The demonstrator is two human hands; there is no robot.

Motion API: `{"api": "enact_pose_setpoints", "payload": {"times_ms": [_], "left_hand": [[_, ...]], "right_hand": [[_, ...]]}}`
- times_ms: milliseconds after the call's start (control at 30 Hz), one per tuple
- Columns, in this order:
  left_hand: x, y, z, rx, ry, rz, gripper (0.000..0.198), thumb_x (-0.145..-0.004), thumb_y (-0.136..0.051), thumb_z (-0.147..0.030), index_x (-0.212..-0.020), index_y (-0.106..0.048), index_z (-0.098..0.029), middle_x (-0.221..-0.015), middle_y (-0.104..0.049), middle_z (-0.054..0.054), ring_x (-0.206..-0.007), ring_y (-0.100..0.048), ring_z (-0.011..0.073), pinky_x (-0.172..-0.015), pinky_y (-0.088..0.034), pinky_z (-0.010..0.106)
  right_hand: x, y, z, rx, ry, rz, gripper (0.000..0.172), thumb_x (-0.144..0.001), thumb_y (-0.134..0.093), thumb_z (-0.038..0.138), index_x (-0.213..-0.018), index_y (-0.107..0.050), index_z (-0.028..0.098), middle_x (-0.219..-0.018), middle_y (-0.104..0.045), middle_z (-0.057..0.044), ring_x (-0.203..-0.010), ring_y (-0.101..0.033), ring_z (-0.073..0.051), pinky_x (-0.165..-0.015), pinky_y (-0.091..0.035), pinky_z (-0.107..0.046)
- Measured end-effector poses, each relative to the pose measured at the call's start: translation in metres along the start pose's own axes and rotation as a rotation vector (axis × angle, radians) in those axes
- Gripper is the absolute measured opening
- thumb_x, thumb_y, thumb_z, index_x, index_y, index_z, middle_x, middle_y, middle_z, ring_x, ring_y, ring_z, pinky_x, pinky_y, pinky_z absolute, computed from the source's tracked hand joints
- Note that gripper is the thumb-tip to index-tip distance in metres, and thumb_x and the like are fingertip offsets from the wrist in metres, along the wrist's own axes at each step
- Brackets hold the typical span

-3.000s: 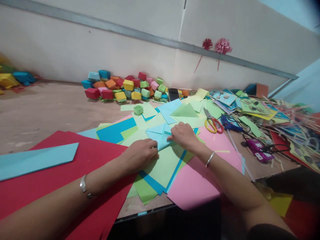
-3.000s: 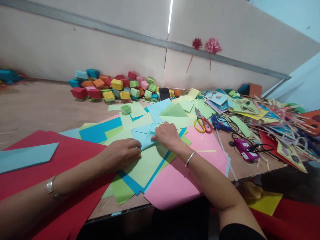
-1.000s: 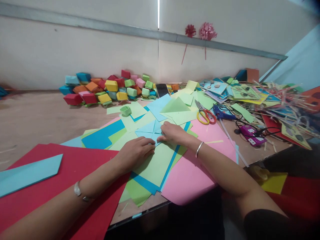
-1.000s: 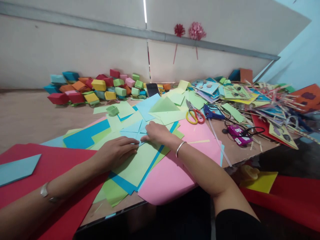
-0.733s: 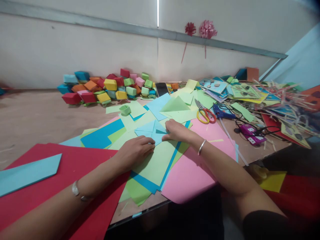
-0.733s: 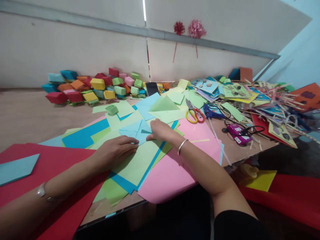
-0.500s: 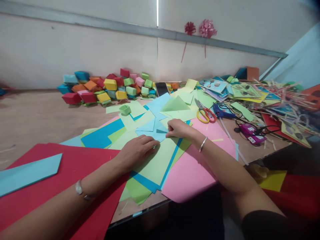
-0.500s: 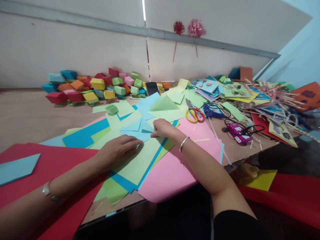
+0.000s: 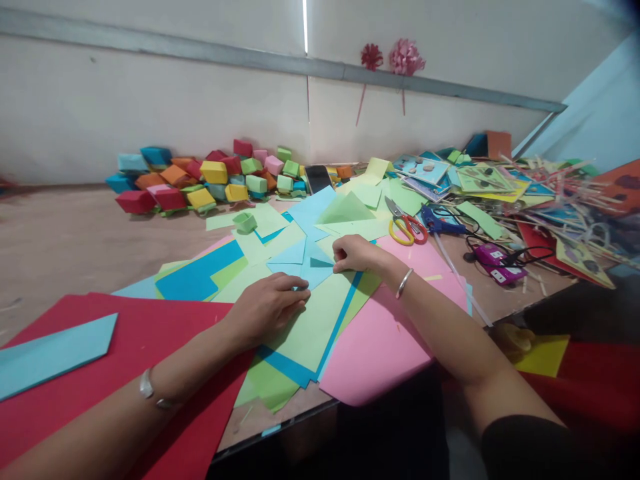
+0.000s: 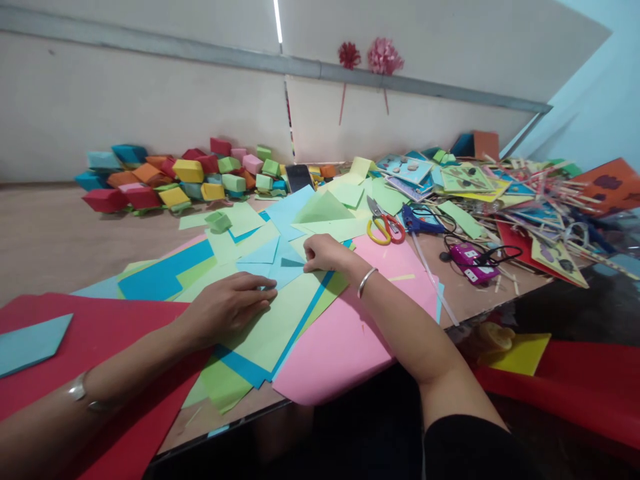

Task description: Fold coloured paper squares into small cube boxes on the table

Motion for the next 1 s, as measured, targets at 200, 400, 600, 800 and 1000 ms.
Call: {"api": "enact_pose_setpoints", "payload": {"times_ms": [200, 400, 600, 800, 1000], "left_hand": [[0.001, 0.000, 0.001, 0.014, 0.012, 0.005, 0.024, -0.094, -0.053, -0.021, -0.100, -0.077, -0.020, -0.109, -0.075, 0.010, -0.089, -0.067, 0.0233, -0.070, -0.056, 0.035], [-0.001, 0.000, -0.001, 0.022, -0.001, 0.013, 0.024, -0.095, -0.053, -0.020, -0.100, -0.076, -0.019, -0.108, -0.075, 0.010, -0.085, -0.066, 0.0222, -0.069, -0.055, 0.034], [0.005, 0.003, 0.001, 0.064, -0.031, 0.032, 0.026, -0.095, -0.051, -0.020, -0.098, -0.077, -0.018, -0.113, -0.076, 0.013, -0.088, -0.067, 0.0249, -0.072, -0.056, 0.039], [0.005, 0.010, -0.003, 0.057, -0.082, 0.004, 0.022, -0.095, -0.054, -0.024, -0.095, -0.076, -0.020, -0.112, -0.077, 0.009, -0.086, -0.068, 0.0224, -0.077, -0.056, 0.037], [0.003, 0.010, 0.005, -0.007, 0.002, -0.076, 0.017, -0.092, -0.062, -0.028, -0.079, -0.068, -0.019, -0.097, -0.078, 0.008, -0.083, -0.069, 0.0214, -0.073, -0.054, 0.034]], "right_hand": [[0.002, -0.001, 0.001, 0.008, 0.025, 0.020, 0.013, -0.077, -0.076, 0.020, -0.073, -0.063, 0.017, -0.080, -0.068, 0.001, -0.073, -0.057, -0.011, -0.060, -0.035, -0.020], [0.011, -0.005, 0.018, 0.077, -0.056, -0.098, 0.052, -0.077, -0.076, 0.053, -0.108, -0.059, 0.016, -0.111, -0.065, -0.011, -0.092, -0.062, -0.022, -0.065, -0.040, -0.026], [0.009, -0.010, 0.016, 0.104, -0.060, -0.081, 0.053, -0.077, -0.079, 0.048, -0.115, -0.055, 0.019, -0.115, -0.060, -0.010, -0.097, -0.061, -0.023, -0.068, -0.041, -0.027], [0.009, -0.006, 0.031, 0.196, 0.116, -0.073, 0.038, -0.084, -0.076, 0.034, -0.116, -0.061, 0.019, -0.118, -0.059, -0.010, -0.102, -0.059, -0.021, -0.074, -0.040, -0.025], [0.027, -0.017, 0.068, 0.507, 0.327, 0.045, 0.020, -0.095, -0.053, 0.016, -0.103, -0.070, 0.012, -0.108, -0.066, -0.014, -0.099, -0.062, -0.025, -0.071, -0.040, -0.031]]}}
Point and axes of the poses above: each hand's wrist, its own x-axis away from the middle knuckle, its own y-axis out of the back of the hand, z = x × y, the point moved 9 cm from there along -x, towards the middle knuckle
